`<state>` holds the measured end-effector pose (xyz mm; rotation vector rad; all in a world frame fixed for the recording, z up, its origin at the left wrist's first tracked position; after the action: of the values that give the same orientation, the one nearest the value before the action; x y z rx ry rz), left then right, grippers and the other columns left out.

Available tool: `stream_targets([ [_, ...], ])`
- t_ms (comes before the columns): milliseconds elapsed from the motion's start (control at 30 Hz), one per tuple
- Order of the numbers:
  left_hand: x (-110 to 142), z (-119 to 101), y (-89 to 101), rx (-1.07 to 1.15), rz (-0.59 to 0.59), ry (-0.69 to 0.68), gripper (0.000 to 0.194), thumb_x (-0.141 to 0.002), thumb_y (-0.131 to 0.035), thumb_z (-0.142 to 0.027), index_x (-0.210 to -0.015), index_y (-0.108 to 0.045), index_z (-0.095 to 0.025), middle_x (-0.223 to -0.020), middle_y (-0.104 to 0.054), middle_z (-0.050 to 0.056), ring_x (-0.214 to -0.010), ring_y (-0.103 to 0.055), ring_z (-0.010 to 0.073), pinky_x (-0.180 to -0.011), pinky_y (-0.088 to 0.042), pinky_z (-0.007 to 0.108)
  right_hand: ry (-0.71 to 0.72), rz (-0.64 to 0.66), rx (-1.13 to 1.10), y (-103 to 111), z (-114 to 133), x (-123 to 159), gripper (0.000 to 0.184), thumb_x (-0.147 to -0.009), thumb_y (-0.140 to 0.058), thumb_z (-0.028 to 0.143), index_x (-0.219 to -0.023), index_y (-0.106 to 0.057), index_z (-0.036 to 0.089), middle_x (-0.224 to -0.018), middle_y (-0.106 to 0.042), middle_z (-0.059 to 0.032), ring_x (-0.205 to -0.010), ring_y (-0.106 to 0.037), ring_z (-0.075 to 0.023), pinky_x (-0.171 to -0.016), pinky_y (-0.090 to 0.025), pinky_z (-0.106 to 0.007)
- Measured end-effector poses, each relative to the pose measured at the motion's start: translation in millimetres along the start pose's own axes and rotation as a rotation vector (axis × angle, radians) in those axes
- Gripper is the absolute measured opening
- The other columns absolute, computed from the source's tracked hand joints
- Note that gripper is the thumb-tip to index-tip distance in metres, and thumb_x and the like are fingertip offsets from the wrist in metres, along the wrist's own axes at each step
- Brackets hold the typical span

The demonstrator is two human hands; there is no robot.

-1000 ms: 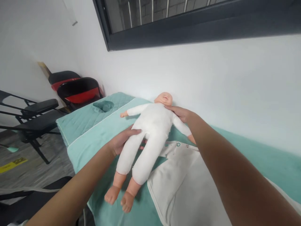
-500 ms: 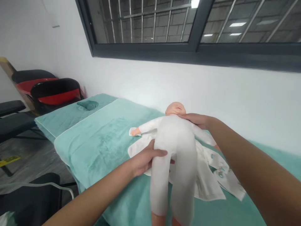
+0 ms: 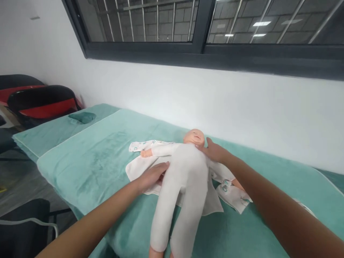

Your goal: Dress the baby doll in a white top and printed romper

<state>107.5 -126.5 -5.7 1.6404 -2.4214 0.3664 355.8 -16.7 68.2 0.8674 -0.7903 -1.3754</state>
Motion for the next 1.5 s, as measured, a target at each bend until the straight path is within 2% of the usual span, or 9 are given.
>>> stream_targets([
  [167, -29.2, -5.3, 30.5, -0.367, -0.26, -0.178, 0.027, -0.092, -0.044, -0.035, -0.095, -0.063, -0.017, -0.089, -0.069, 0.006, -0.076, -0.063, 0.0189, -0.073, -0.053, 0.034, 0.201, -0.202, 0.272, 9.7, 71.2, 13.7, 0.05, -0.095, -0.042, 0.051, -0.132, -0.051, 0.019, -0.127, -0.059, -0.016, -0.112, -0.058, -0.032, -0.089, -0.048, -0.044],
  [300, -31.8, -7.4, 24.4, -0.822, -0.337, -0.454, 0.026, -0.091, -0.043, -0.024, -0.103, -0.066, -0.021, -0.111, -0.07, 0.007, -0.101, -0.063, 0.0227, -0.092, -0.049, 0.038, 0.441, 0.05, 0.187, -55.0, 140.9, 11.7, 0.044, -0.093, -0.049, 0.041, -0.132, -0.052, 0.021, -0.132, -0.059, -0.01, -0.114, -0.058, -0.025, -0.094, -0.045, -0.036],
  [433, -33.1, 0.9, 23.2, -0.956, -0.378, -0.48, 0.028, -0.092, -0.041, -0.02, -0.107, -0.065, -0.019, -0.111, -0.069, 0.01, -0.099, -0.064, 0.0233, -0.086, -0.052, 0.037, 0.487, 0.255, 0.233, -115.5, 176.6, 4.1, 0.031, -0.087, -0.06, 0.04, -0.113, -0.065, 0.023, -0.117, -0.068, -0.0076, -0.106, -0.062, -0.0269, -0.086, -0.046, -0.036],
  [533, -31.9, 1.6, 24.5, -0.951, -0.394, -0.523, 0.026, -0.089, -0.045, -0.017, -0.105, -0.065, -0.017, -0.107, -0.069, 0.011, -0.1, -0.062, 0.0242, -0.089, -0.052, 0.038, 0.471, 0.27, 0.248, -126.1, 180.5, -0.9, 0.027, -0.084, -0.063, 0.04, -0.104, -0.068, 0.023, -0.111, -0.071, -0.0071, -0.1, -0.064, -0.028, -0.083, -0.046, -0.037],
  [700, -26.6, -13.0, 31.0, -0.903, -0.433, -0.655, 0.035, -0.082, -0.048, -0.007, -0.11, -0.064, -0.018, -0.113, -0.066, 0.008, -0.109, -0.056, 0.0228, -0.098, -0.047, 0.038, 0.379, 0.146, 0.166, -98.8, 163.7, -3.2, 0.032, -0.091, -0.051, 0.041, -0.116, -0.062, 0.025, -0.117, -0.07, -0.0037, -0.104, -0.064, -0.0234, -0.086, -0.047, -0.035],
  [900, -43.1, -20.4, 77.7, -0.706, -0.638, -0.445, 0.032, -0.072, -0.069, -0.016, -0.103, -0.066, -0.017, -0.121, -0.062, 0.015, -0.121, -0.049, 0.0352, -0.104, -0.037, 0.051, 0.319, 0.04, -0.144, -85.5, 153.0, 7.4, 0.033, -0.084, -0.062, 0.051, -0.108, -0.067, 0.028, -0.116, -0.07, 0.0001, -0.108, -0.063, -0.0232, -0.095, -0.046, -0.037],
  [1067, -46.2, -11.8, 112.8, -0.314, -0.721, -0.399, 0.012, -0.08, -0.053, -0.013, -0.081, -0.065, -0.017, -0.09, -0.069, 0.01, -0.091, -0.062, 0.0248, -0.085, -0.046, 0.04, 0.309, 0.081, -0.092, -93.5, 157.1, 11.0, 0.034, -0.084, -0.061, 0.054, -0.106, -0.07, 0.03, -0.115, -0.07, -0.0007, -0.106, -0.063, -0.0236, -0.094, -0.046, -0.038],
  [1267, -40.0, -7.3, 134.4, 0.048, -0.731, -0.435, 0.015, -0.079, -0.057, -0.027, -0.087, -0.066, -0.017, -0.083, -0.069, 0.003, -0.075, -0.062, 0.0156, -0.071, -0.048, 0.028, 0.238, 0.076, 0.058, -92.3, 156.7, 11.9, 0.031, -0.085, -0.059, 0.052, -0.104, -0.07, 0.032, -0.111, -0.07, 0.0002, -0.103, -0.062, -0.0224, -0.088, -0.045, -0.035],
  [1500, -31.1, -11.3, 120.6, 0.024, -0.725, -0.525, 0.009, -0.08, -0.06, -0.025, -0.084, -0.066, -0.019, -0.078, -0.064, 0.0, -0.073, -0.057, 0.0131, -0.073, -0.045, 0.027, 0.239, 0.061, 0.354, -110.8, 164.8, 9.6, 0.028, -0.089, -0.053, 0.046, -0.098, -0.068, 0.024, -0.103, -0.069, -0.0061, -0.099, -0.06, -0.0251, -0.083, -0.042, -0.037],
])
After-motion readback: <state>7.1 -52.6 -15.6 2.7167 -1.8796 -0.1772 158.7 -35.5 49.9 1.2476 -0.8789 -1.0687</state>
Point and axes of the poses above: each hand's wrist, its own x-axis away from the middle knuckle, its own y-axis out of the back of the hand, z = x × y, the point moved 6 cm from there along -x, towards the middle knuckle
